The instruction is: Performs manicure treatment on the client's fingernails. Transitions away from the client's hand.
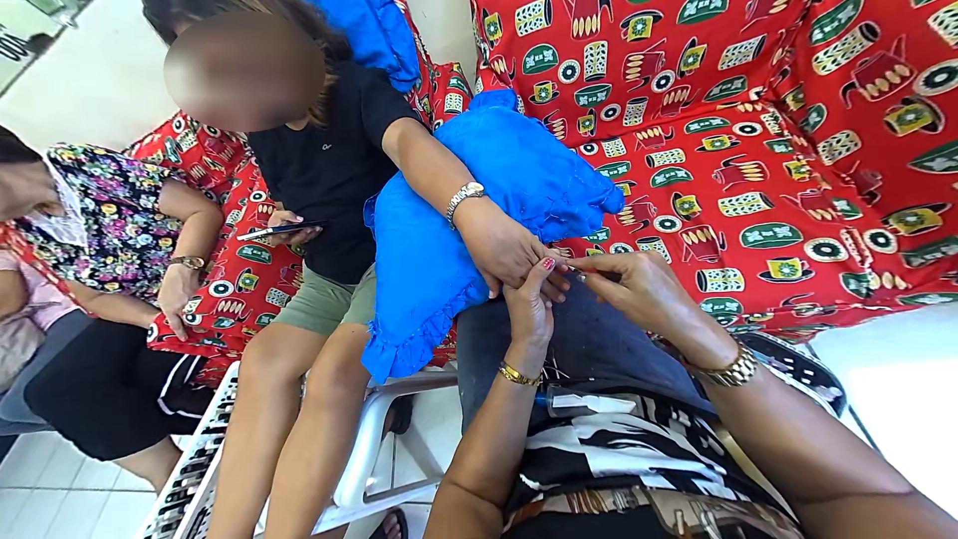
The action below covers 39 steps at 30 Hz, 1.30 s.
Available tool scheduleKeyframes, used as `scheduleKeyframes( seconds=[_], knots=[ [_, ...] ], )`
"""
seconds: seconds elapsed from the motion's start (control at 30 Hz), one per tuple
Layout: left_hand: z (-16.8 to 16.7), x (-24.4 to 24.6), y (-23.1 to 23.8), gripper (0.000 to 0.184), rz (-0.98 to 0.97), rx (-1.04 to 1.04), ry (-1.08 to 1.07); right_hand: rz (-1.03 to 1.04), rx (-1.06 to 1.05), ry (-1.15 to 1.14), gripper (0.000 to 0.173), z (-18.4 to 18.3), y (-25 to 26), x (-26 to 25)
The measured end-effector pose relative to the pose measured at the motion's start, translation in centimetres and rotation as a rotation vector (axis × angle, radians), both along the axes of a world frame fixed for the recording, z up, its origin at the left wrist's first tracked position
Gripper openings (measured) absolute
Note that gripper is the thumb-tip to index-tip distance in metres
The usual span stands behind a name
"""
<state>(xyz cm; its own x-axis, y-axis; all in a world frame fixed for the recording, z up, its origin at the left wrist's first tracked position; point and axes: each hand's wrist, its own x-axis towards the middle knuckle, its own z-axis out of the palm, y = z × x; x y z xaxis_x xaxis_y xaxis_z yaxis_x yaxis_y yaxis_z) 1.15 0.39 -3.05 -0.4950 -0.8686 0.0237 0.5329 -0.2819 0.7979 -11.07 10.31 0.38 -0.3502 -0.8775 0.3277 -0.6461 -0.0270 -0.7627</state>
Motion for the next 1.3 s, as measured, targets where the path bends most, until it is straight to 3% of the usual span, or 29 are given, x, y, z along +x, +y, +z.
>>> scheduleKeyframes(
  seconds=[0.97,1.3],
  knots=[
    [0.12,-0.02,0.11,0.012,0.025,0.007,-0.036,0.013,-0.028,-0.031,0.023,-0.51,-0.39,0.11],
    [0.55,0.00,0.22,0.018,0.002,0.028,-0.012,0.107,0.014,-0.541,0.020,-0.91,-0.52,-0.58]
  ],
)
